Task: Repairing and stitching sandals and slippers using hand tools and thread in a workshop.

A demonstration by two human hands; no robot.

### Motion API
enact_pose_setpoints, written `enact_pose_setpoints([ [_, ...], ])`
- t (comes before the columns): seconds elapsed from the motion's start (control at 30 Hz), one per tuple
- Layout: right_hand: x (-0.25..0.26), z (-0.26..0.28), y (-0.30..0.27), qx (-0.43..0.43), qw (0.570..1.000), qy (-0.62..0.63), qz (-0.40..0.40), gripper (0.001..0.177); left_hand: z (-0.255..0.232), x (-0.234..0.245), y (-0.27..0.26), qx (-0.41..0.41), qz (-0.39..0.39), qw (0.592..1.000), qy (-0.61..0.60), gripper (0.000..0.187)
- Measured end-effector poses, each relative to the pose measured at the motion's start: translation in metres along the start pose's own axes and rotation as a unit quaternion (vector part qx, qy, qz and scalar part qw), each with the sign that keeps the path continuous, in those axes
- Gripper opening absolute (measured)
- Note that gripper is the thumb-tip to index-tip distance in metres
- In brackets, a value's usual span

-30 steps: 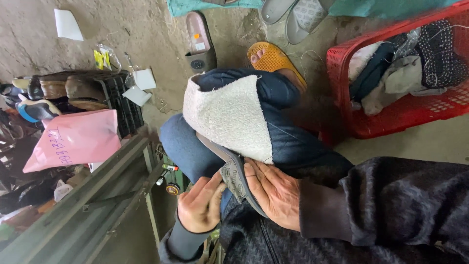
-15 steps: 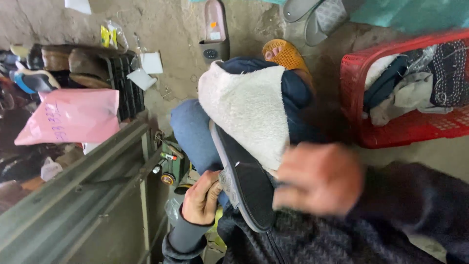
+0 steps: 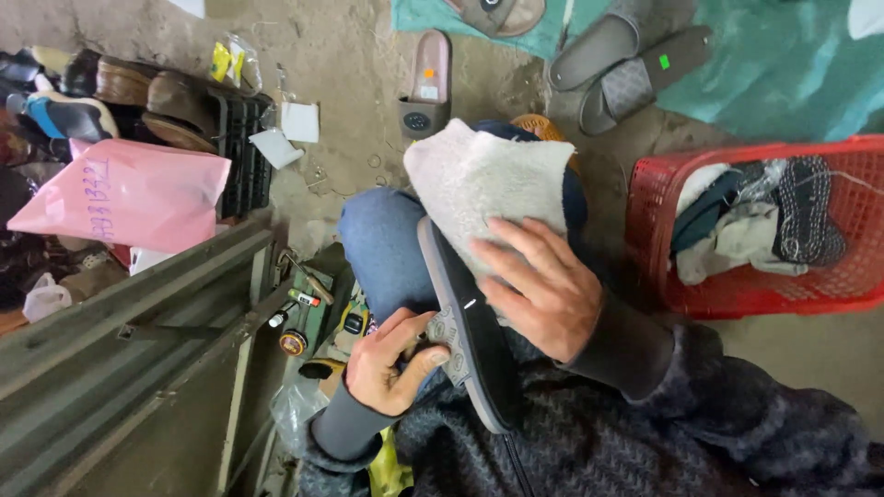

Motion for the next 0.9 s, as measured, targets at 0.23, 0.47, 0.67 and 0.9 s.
enact_pose_setpoints([
  [0.23, 0.031, -0.007, -0.012, -0.045, 0.872, 0.457, 0.168, 0.015, 0.001, 0.004, 0.011, 0.004, -0.015, 0.999, 0.037, 0.051],
  [0.47, -0.018, -0.011, -0.029, -0.193, 0.914, 0.335, 0.124, 0.016, 0.008, 0.001, 0.020, 0.038, -0.011, 0.998, -0.038, 0.033],
  [0.67, -0.058, -0.007, -0.050, -0.161, 0.935, 0.208, 0.237, 0.030, 0.016, -0.012, 0.019, 0.044, -0.028, 0.999, -0.004, 0.032],
  [0.9, -0.025, -0.012, -0.021, -0.084, 0.932, 0.246, 0.254, 0.057, 0.021, -0.027, 0.002, 0.062, -0.066, 0.990, 0.111, 0.047],
])
Point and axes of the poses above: each hand's wrist, its own y-axis towards the middle knuckle, its own x-axis out of the back of the hand, z = x × y, the point moved 3 cm from there along y, towards the middle knuckle, and after that the axes turned 11 degrees about z, right-handed, at the moved point
